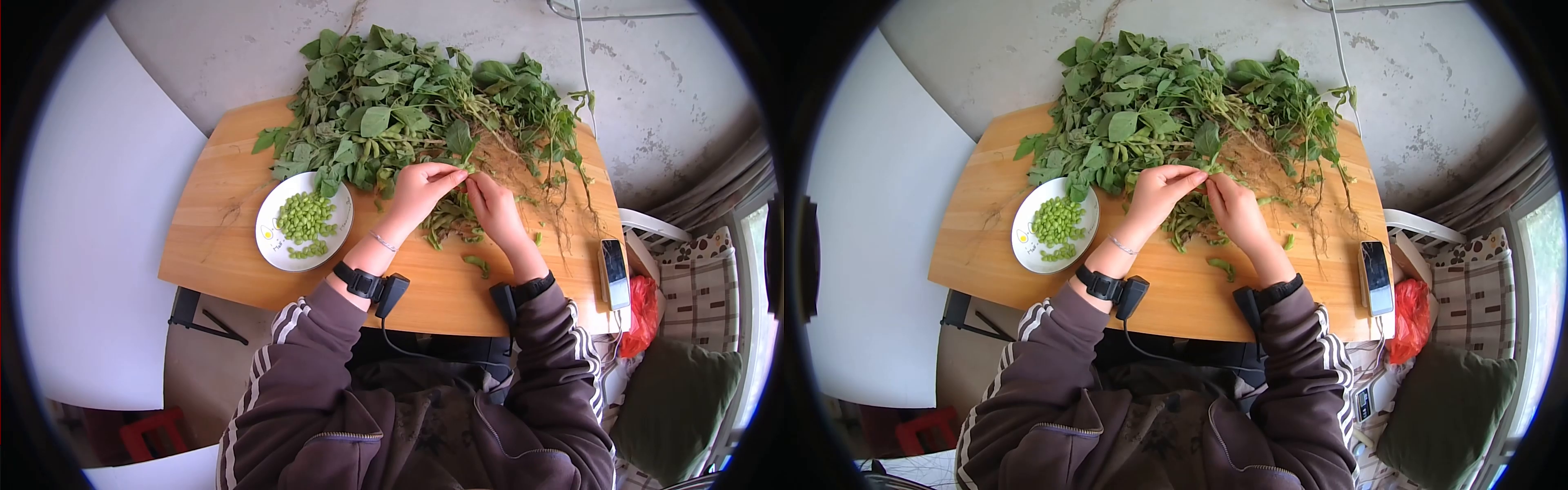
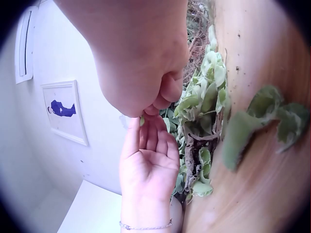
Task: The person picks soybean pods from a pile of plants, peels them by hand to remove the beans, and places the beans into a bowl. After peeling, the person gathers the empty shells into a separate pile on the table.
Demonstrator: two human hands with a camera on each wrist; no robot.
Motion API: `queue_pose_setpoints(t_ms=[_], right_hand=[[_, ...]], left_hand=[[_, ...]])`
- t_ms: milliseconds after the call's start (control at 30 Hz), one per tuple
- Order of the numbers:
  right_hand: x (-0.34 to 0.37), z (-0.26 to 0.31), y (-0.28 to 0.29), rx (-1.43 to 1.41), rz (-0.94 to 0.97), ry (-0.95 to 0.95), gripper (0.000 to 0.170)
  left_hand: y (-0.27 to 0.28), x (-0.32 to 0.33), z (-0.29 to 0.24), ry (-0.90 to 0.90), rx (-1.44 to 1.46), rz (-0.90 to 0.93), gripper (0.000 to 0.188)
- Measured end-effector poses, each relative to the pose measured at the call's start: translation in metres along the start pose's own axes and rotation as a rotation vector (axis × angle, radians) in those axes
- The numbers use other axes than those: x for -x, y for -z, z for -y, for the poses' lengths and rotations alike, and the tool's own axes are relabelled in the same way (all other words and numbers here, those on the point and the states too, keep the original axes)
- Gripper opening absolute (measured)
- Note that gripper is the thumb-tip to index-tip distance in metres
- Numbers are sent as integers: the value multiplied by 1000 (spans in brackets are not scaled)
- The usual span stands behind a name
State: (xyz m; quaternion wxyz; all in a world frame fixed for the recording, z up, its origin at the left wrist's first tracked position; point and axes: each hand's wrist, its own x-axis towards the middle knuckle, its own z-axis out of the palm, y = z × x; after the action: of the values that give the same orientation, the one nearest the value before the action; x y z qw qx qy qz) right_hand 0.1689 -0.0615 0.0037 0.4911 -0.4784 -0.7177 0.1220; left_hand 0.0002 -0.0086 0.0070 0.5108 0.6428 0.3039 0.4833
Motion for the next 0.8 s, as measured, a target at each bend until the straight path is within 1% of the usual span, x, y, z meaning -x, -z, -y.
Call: queue_pose_setpoints(t_ms=[133, 233, 333, 433, 533, 600, 733, 800], right_hand=[[0, -3, 0, 28, 28, -14, 12], [0, 0, 0, 11, 40, -23, 10], [0, 0, 0, -3, 20, -4, 8], [1, 0, 0, 8, 21, -25, 9], [0, 1, 1, 17, 24, -54, 11], [-1, 2, 0, -2, 2, -76, 14], [-2, -10, 2, 95, -64, -201, 23], [-2, -22, 1, 137, -94, -267, 28]], left_hand=[[-2, 1, 4, -64, -117, -43, 22], [-2, 0, 5, -79, -124, -45, 23], [-1, 1, 5, -35, -88, -41, 24], [2, -3, 11, 70, 126, -31, 26], [5, -5, 12, 161, 256, -56, 28], [4, -6, 10, 171, 250, -82, 29], [5, -6, 4, 189, 260, -125, 29], [4, -6, 3, 198, 283, -119, 27]])
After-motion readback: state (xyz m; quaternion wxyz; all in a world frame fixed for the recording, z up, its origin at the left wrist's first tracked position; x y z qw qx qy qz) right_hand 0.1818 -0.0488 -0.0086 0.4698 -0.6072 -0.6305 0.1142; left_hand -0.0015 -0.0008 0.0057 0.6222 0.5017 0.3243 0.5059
